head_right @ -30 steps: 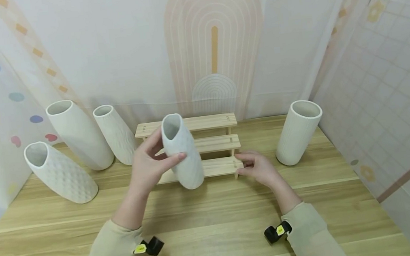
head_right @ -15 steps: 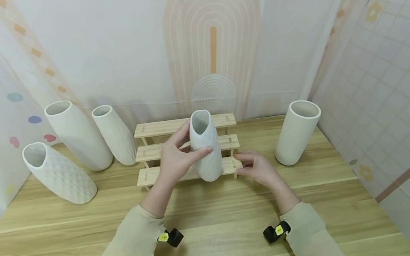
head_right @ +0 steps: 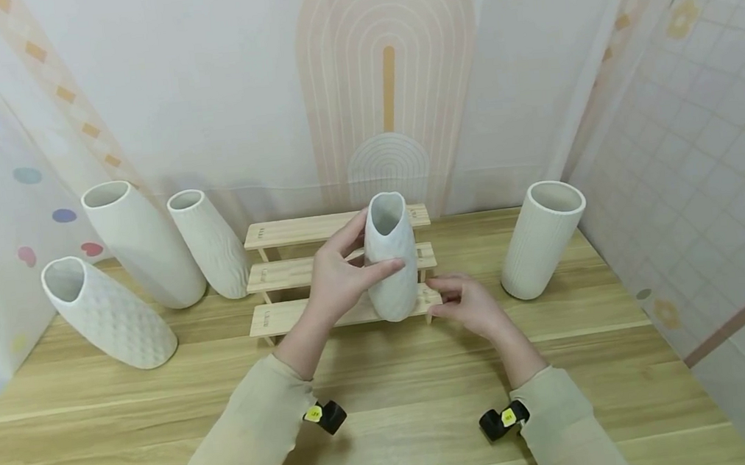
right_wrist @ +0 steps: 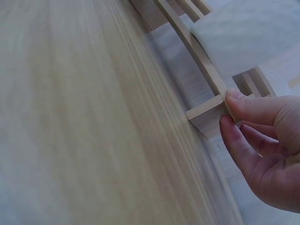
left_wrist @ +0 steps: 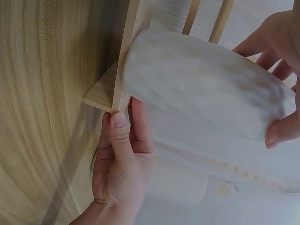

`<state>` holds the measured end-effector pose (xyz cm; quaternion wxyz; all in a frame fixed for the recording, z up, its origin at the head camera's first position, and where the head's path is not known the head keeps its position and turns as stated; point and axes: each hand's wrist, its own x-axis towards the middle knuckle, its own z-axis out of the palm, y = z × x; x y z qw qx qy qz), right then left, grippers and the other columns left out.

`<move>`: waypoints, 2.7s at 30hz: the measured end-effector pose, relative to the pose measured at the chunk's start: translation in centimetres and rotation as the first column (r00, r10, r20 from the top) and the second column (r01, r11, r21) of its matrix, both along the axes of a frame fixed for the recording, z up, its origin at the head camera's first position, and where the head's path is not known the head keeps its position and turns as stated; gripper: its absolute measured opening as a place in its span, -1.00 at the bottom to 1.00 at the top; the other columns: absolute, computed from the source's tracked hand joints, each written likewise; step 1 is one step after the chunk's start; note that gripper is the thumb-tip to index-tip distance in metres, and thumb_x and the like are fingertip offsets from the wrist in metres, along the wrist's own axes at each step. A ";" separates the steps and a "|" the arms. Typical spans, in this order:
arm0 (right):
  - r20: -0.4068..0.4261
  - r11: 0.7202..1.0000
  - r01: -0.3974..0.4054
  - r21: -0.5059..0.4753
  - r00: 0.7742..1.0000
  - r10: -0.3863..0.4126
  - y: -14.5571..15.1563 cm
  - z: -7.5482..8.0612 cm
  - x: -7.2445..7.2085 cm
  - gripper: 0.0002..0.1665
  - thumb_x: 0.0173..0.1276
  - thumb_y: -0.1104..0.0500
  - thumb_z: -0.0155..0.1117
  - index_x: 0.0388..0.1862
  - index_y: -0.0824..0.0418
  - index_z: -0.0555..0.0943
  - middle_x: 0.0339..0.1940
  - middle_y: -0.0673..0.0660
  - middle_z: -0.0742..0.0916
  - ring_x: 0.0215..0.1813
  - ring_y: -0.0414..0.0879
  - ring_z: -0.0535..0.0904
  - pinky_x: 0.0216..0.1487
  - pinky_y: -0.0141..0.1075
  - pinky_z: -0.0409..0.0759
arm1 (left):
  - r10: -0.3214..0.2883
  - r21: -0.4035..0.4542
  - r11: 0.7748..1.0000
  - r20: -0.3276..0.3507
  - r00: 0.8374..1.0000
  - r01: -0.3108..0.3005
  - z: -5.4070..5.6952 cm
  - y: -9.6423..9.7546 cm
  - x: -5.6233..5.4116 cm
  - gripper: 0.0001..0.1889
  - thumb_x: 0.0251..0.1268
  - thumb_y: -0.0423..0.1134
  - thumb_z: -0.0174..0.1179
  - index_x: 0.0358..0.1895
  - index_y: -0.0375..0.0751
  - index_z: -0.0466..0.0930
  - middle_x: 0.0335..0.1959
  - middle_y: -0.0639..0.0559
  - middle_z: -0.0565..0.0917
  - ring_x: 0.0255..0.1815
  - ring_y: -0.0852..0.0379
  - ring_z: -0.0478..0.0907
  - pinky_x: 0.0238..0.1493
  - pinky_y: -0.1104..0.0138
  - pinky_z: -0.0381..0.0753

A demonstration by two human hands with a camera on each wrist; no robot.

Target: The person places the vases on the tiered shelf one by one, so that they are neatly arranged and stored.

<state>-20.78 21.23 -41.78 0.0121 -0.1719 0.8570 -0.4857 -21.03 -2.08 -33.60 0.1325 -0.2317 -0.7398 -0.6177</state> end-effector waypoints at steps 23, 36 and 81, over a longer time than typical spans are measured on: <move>-0.009 1.000 -0.007 0.001 1.000 0.007 0.1 0.0 0.0 -0.45 0.25 0.35 0.43 0.22 0.46 0.55 0.13 0.37 0.60 -0.04 0.04 0.54 -0.02 -0.32 0.56 | -0.087 0.038 0.996 0.127 0.988 0.082 -3.2 -2.5 1.2 -0.40 0.11 -0.29 0.49 0.28 -0.10 0.56 0.14 0.03 0.64 0.11 0.06 0.61 0.09 0.16 0.62; 0.013 1.000 -0.011 0.002 1.000 0.011 0.0 0.3 0.1 -0.44 0.28 0.31 0.42 0.24 0.45 0.54 0.19 0.37 0.57 0.02 0.09 0.53 0.07 -0.12 0.55 | -0.011 0.010 1.000 0.170 0.985 0.010 -5.1 -9.0 2.7 -0.46 0.15 -0.41 0.43 0.25 -0.35 0.54 -0.03 -0.20 0.71 -0.07 -0.04 0.69 -0.02 0.27 0.66; -0.034 1.000 -0.015 0.019 0.999 0.016 0.1 -0.1 -0.2 -0.46 0.25 0.36 0.42 0.22 0.45 0.56 0.19 0.38 0.59 0.05 0.13 0.55 0.08 -0.03 0.58 | 0.331 0.251 0.908 0.064 0.941 -0.336 -3.1 -34.7 10.2 -0.47 0.16 -0.80 0.11 0.25 -0.57 0.43 -0.16 0.02 0.77 -0.18 0.23 0.72 -0.08 0.55 0.59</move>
